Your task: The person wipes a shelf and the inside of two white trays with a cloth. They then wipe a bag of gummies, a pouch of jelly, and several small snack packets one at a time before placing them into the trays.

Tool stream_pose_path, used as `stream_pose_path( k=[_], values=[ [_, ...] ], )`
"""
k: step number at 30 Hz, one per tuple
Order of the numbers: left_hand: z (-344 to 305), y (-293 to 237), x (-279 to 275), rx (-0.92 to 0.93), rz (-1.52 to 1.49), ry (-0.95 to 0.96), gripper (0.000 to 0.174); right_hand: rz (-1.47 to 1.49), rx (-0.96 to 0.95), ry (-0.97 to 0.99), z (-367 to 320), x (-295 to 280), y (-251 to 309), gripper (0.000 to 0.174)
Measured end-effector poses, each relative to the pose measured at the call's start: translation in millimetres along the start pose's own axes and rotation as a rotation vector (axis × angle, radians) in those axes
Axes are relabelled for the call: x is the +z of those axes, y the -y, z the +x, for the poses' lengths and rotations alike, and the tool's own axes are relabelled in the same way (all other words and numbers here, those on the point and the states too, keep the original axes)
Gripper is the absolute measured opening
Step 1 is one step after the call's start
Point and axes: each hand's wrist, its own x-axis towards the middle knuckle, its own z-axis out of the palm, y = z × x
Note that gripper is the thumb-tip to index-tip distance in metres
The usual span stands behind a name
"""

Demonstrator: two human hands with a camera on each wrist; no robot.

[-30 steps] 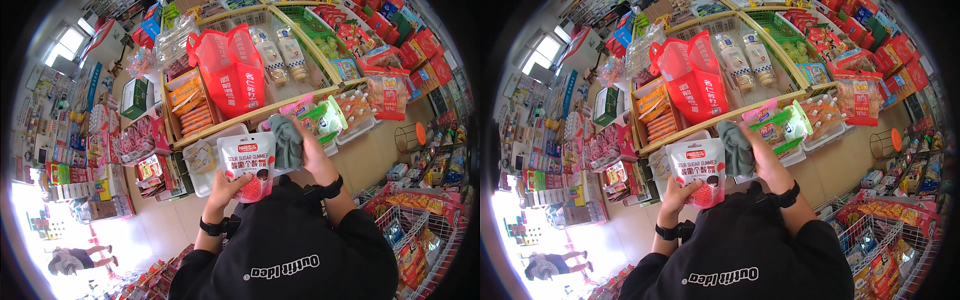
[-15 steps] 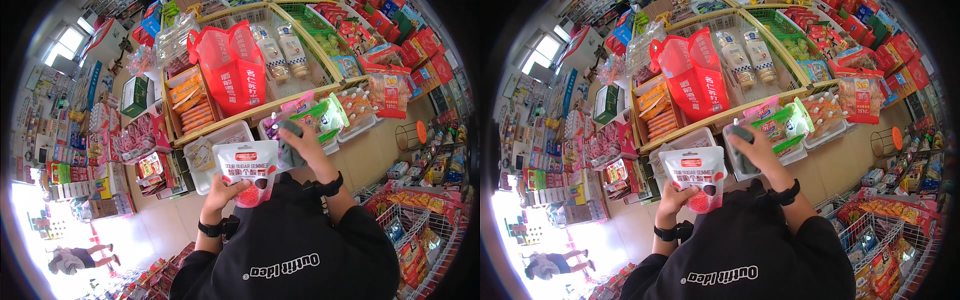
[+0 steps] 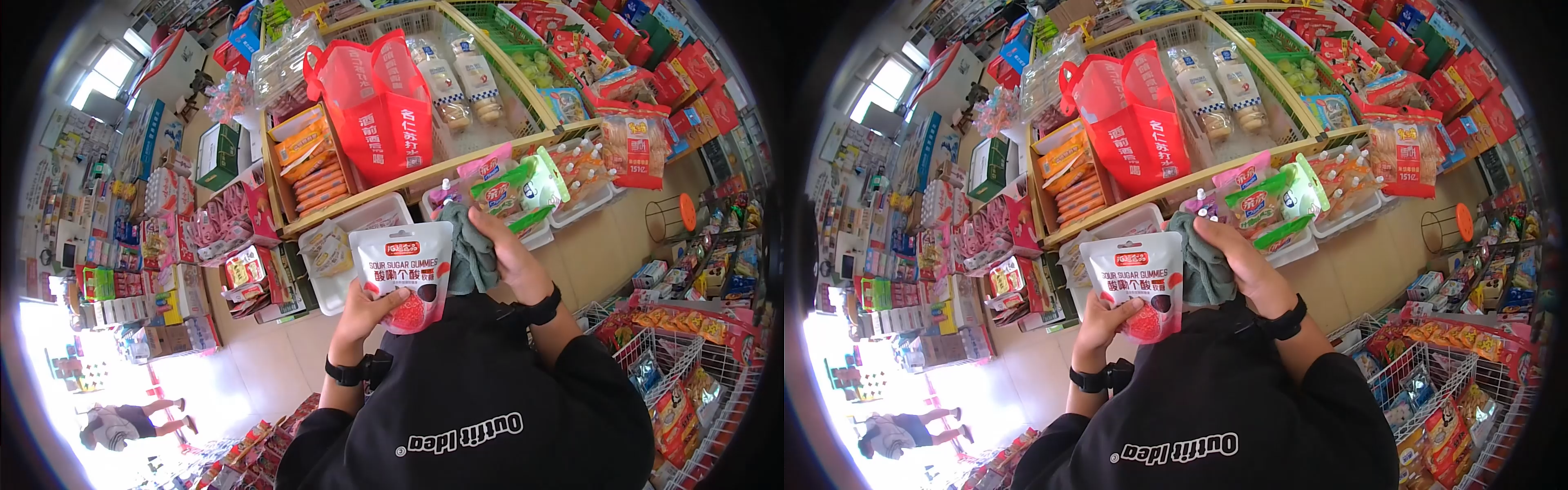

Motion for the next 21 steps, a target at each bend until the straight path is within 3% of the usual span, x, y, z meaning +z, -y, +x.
stream_pose_path(
  k=[2, 4, 6, 8, 9, 12, 16, 20, 21],
  values=[
    [0, 2, -1, 0.013, 0.004, 0.007, 0.033, -0.1, -0.005, -0.052, -6, 7, 7, 0.052],
    [-1, 3, -1, 0.027, 0.007, 0.012, 0.032, -0.391, 0.019, -0.043, -12, 9, 14, 0.042],
    [-3, 4, -1, 0.046, 0.077, 0.029, 0.033, -0.449, 0.002, -0.085, -11, 16, 14, 0.037],
    [-5, 4, 0, 0.027, 0.104, 0.021, 0.034, -0.735, -0.179, -0.129, -6, 12, 4, 0.033],
    [-6, 4, 1, 0.009, 0.133, 0.013, 0.035, -0.945, -0.36, -0.181, -3, 12, 1, 0.032],
    [-6, 0, 7, -0.05, 0.214, -0.021, 0.036, -1.201, -0.489, -0.304, 0, 12, -4, 0.032],
    [0, 2, 15, -0.021, 0.144, -0.075, 0.037, -1.291, -0.617, -0.44, 8, 8, -15, 0.031],
    [-2, 5, 6, -0.026, 0.264, -0.097, 0.036, -1.191, -0.742, -0.645, 16, -6, -1, 0.032],
    [-5, 5, 2, 0.001, 0.272, -0.094, 0.036, -1.211, -0.698, -0.594, 14, -13, 8, 0.031]
  ],
)
